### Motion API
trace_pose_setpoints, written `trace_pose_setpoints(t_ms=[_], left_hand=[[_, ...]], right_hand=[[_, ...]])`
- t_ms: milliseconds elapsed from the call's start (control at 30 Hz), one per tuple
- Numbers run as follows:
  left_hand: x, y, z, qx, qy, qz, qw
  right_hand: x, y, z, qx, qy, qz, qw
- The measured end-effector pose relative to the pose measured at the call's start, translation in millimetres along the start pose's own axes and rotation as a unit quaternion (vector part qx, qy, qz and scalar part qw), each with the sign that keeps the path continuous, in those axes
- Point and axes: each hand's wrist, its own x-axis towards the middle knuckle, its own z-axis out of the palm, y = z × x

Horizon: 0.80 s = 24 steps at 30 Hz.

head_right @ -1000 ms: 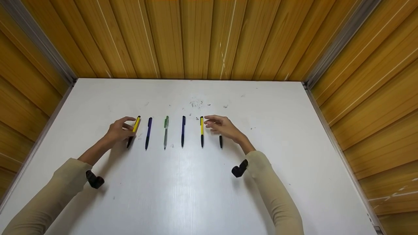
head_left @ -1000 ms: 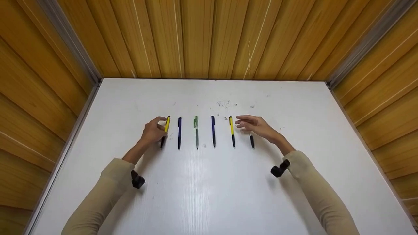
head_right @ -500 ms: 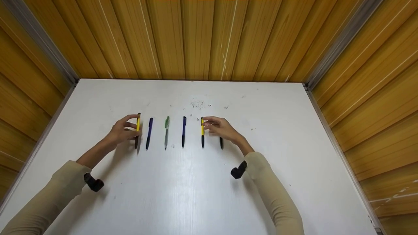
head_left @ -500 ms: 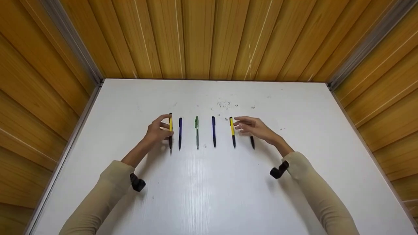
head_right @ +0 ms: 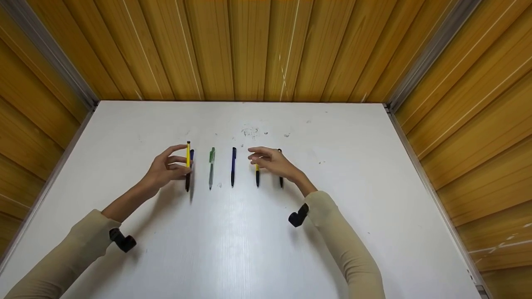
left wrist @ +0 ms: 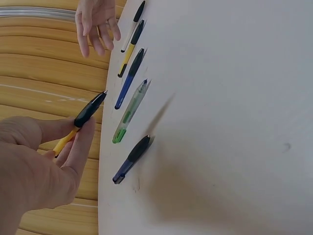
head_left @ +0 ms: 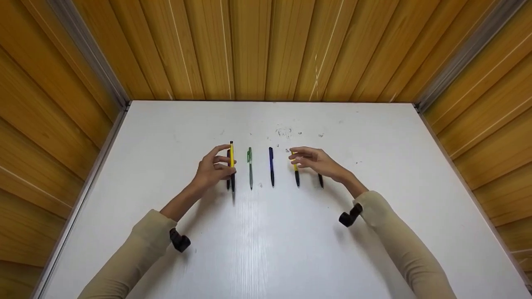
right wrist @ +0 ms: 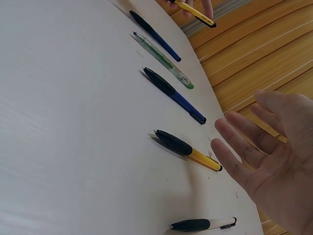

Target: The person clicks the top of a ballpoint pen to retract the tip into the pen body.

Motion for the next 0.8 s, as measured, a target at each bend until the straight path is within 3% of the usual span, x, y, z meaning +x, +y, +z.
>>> trace_pose_setpoints(t_ms=[600, 800], left_hand=[[-1.5, 3.1, 18.8, -0.045, -0.04, 0.017, 0.998], [-1.9, 4.0, 26.0, -0.062, -0.038, 0.022, 0.9971]], right_hand=[[18.1, -16.3, 27.7, -0.021, -0.016, -0.052, 0.998], [22.5, -24.8, 36.0, -0.023, -0.025, -0.06, 0.998]])
